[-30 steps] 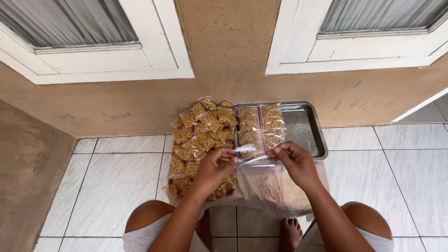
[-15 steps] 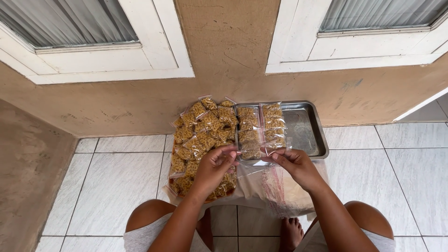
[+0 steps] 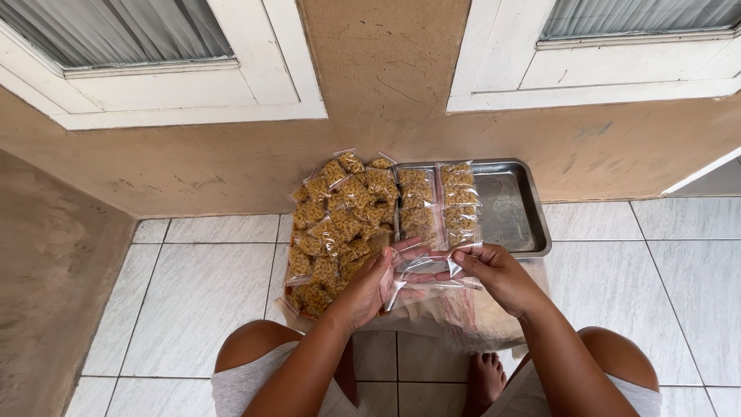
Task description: Manually packing small rectangular snack portions into individual plastic bags.
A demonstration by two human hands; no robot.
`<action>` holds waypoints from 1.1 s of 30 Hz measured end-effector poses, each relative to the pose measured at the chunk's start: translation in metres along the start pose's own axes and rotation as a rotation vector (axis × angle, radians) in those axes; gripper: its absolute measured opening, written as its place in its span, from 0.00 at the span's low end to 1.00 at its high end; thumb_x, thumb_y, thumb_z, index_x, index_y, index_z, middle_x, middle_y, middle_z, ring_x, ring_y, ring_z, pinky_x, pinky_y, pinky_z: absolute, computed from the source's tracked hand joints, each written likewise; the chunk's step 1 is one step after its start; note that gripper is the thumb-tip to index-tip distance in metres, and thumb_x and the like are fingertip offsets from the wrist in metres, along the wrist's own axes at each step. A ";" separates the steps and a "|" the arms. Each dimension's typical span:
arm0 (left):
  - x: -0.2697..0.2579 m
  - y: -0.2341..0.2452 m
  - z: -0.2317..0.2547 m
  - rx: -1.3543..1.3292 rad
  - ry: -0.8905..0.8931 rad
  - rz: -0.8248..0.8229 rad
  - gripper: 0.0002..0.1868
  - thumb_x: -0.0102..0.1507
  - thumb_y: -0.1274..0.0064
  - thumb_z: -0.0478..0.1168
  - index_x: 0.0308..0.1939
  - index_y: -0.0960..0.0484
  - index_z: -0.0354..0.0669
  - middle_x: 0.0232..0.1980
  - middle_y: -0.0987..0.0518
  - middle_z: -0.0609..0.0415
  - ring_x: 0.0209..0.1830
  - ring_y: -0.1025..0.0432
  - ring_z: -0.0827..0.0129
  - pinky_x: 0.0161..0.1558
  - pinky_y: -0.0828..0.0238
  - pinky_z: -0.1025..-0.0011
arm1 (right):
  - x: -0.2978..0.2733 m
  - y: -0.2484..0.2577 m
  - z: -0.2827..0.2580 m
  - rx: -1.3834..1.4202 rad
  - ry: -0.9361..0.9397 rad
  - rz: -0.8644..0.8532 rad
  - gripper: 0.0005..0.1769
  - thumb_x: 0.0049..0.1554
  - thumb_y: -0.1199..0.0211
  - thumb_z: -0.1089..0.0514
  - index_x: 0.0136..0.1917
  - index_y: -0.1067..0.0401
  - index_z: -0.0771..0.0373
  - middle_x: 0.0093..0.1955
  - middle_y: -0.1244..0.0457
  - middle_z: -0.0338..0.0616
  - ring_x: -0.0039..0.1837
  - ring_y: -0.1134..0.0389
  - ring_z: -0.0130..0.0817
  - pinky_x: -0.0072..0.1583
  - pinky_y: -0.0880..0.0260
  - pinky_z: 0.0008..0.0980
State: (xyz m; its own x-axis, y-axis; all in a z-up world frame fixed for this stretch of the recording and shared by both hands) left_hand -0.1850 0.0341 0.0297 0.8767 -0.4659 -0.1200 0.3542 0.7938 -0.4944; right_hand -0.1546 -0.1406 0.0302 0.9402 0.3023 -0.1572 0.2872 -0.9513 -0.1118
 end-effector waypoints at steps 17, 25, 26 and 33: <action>0.007 0.008 -0.010 -0.001 -0.011 -0.044 0.48 0.62 0.68 0.77 0.74 0.35 0.48 0.75 0.35 0.41 0.62 0.27 0.47 0.55 0.22 0.58 | 0.010 0.017 0.043 0.138 -0.078 -0.020 0.14 0.61 0.40 0.55 0.43 0.24 0.70 0.52 0.28 0.57 0.57 0.26 0.46 0.62 0.28 0.48; -0.001 0.006 0.003 -0.025 -0.001 0.056 0.44 0.64 0.64 0.72 0.69 0.28 0.41 0.68 0.26 0.41 0.60 0.26 0.47 0.55 0.23 0.57 | -0.001 -0.004 0.013 0.163 -0.100 -0.038 0.14 0.61 0.41 0.55 0.44 0.24 0.70 0.61 0.29 0.60 0.61 0.28 0.47 0.62 0.29 0.48; -0.007 0.000 0.012 -0.002 0.020 0.084 0.44 0.64 0.63 0.71 0.68 0.29 0.39 0.67 0.25 0.40 0.59 0.25 0.48 0.54 0.22 0.57 | -0.001 -0.002 0.014 0.161 -0.094 -0.036 0.14 0.61 0.42 0.56 0.44 0.25 0.71 0.61 0.29 0.61 0.62 0.28 0.50 0.63 0.30 0.49; 0.012 0.053 -0.040 0.001 0.024 0.163 0.40 0.67 0.61 0.69 0.66 0.28 0.39 0.67 0.26 0.42 0.57 0.23 0.48 0.54 0.21 0.55 | 0.000 0.005 0.019 0.179 -0.069 0.016 0.13 0.62 0.42 0.58 0.43 0.25 0.71 0.56 0.29 0.59 0.54 0.24 0.48 0.53 0.24 0.40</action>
State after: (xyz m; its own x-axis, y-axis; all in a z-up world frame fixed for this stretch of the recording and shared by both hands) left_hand -0.1689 0.0550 -0.0318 0.9145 -0.3400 -0.2190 0.2083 0.8601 -0.4656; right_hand -0.1567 -0.1439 0.0115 0.9280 0.2962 -0.2262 0.2292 -0.9322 -0.2801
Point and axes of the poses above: each hand's wrist, its own x-axis towards the middle knuckle, its own y-axis out of the back of the hand, z = x × y, the point moved 8 cm from there along x, towards the middle knuckle
